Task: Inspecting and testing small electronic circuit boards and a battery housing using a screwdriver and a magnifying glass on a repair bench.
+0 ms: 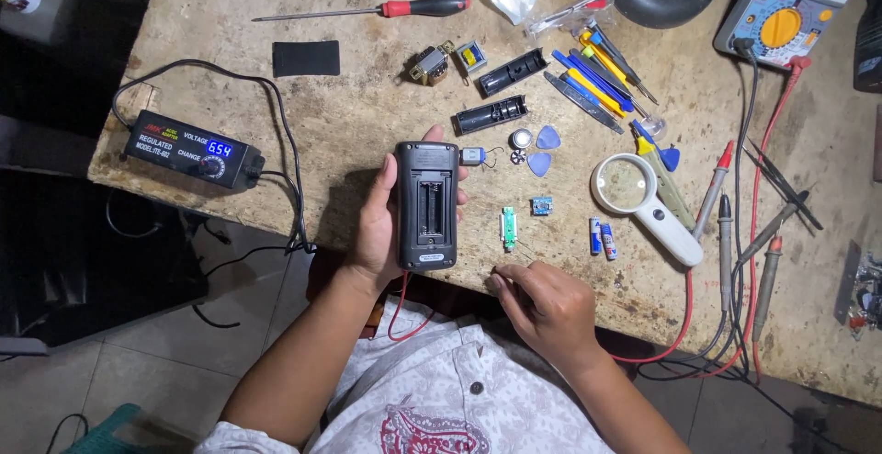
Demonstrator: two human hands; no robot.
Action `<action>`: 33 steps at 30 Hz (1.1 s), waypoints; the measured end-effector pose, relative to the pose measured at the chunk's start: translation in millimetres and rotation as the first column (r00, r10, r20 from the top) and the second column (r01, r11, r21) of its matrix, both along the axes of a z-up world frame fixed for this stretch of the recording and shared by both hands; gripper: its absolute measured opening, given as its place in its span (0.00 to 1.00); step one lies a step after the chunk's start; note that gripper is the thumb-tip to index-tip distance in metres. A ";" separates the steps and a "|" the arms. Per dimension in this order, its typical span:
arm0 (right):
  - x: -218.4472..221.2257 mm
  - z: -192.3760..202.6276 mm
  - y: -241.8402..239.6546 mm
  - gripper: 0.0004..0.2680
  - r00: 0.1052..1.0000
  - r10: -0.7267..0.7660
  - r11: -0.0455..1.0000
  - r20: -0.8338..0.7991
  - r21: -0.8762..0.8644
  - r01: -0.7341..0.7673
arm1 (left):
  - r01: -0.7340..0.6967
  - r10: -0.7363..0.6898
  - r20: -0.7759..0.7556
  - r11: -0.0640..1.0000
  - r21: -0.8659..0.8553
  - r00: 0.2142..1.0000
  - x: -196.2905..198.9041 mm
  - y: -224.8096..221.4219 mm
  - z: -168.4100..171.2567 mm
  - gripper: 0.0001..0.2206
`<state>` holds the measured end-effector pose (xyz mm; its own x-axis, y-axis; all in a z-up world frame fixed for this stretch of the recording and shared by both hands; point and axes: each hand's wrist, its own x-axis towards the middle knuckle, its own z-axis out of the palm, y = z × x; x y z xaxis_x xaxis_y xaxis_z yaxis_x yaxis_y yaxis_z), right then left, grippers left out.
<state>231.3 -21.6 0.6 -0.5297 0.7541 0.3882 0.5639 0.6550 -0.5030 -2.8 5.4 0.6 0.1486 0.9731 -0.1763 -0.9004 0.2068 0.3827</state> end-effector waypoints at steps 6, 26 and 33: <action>-1.1 -0.3 -0.6 0.04 1.000 -0.010 1.000 0.013 0.001 0.010 | 0.007 -0.007 0.015 1.000 -0.011 1.000 -0.8 -0.1 -2.7 0.35; -3.0 2.8 -0.4 0.03 0.998 -0.058 0.998 -0.039 -0.012 0.058 | 0.004 -0.005 -0.052 1.000 -0.010 0.999 -0.7 -1.3 -7.0 0.35; -3.2 1.3 -0.3 0.02 0.993 -0.090 0.996 -0.076 -0.032 0.088 | -0.016 0.013 -0.119 0.999 -0.031 0.993 0.0 0.1 -12.1 0.35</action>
